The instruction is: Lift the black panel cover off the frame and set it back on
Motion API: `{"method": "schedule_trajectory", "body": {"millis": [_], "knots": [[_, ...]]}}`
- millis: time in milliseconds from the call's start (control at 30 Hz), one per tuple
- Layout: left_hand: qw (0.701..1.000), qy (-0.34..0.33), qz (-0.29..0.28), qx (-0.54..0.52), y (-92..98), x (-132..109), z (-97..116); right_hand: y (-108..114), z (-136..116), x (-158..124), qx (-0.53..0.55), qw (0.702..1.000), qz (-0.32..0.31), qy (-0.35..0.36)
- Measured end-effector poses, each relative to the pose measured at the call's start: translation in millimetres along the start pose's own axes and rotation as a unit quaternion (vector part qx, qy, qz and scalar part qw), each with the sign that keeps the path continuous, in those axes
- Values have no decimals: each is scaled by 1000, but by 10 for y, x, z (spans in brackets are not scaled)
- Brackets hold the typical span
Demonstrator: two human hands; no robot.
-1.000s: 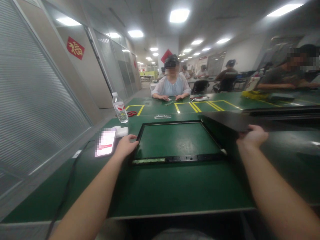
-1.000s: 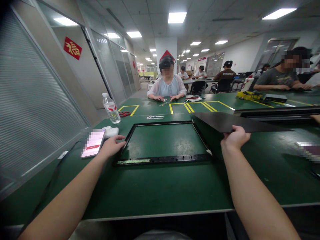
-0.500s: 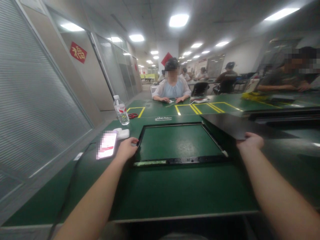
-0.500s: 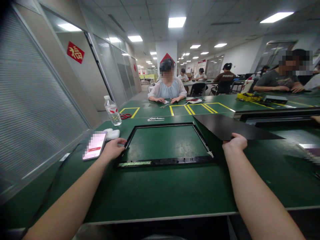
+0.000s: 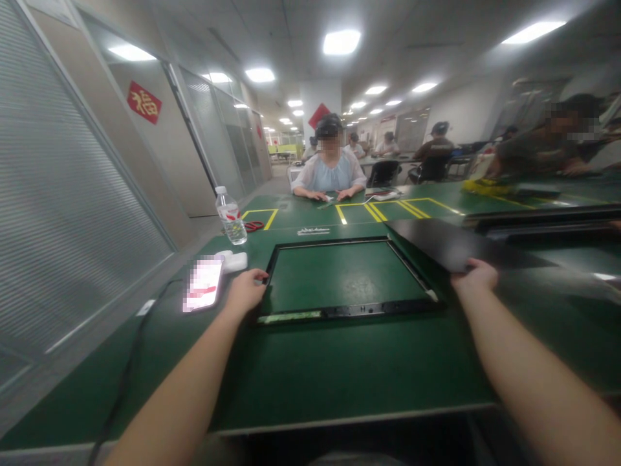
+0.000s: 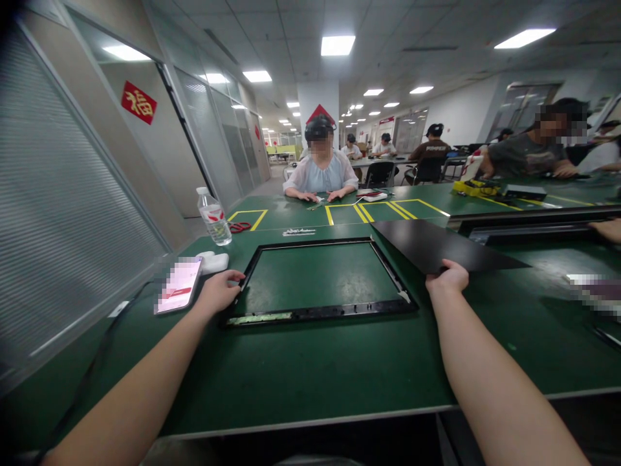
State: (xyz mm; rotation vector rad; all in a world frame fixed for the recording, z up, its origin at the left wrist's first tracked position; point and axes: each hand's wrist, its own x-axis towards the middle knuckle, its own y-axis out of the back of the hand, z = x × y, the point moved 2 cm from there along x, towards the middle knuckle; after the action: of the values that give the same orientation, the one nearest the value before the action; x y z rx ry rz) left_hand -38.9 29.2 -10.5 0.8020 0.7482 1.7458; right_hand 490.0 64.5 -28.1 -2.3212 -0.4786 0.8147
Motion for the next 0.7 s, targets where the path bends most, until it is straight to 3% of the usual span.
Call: {"method": "schedule_trajectory", "body": {"millis": [233,433,600,700], "knots": [[1000,3,-5,21,14,6,-24,-71,-35,-102,14,999,-45,6],[1000,14,-7,25,56,-22,27,-147,-33,-334,21,990,-140,3],[999,10,20,-44,59,-33,69,-190,25,-456,-27,982,-188,-11],[987,18,43,-152,33,-15,62,-203,63,-491,-39,974,-222,-9]]}}
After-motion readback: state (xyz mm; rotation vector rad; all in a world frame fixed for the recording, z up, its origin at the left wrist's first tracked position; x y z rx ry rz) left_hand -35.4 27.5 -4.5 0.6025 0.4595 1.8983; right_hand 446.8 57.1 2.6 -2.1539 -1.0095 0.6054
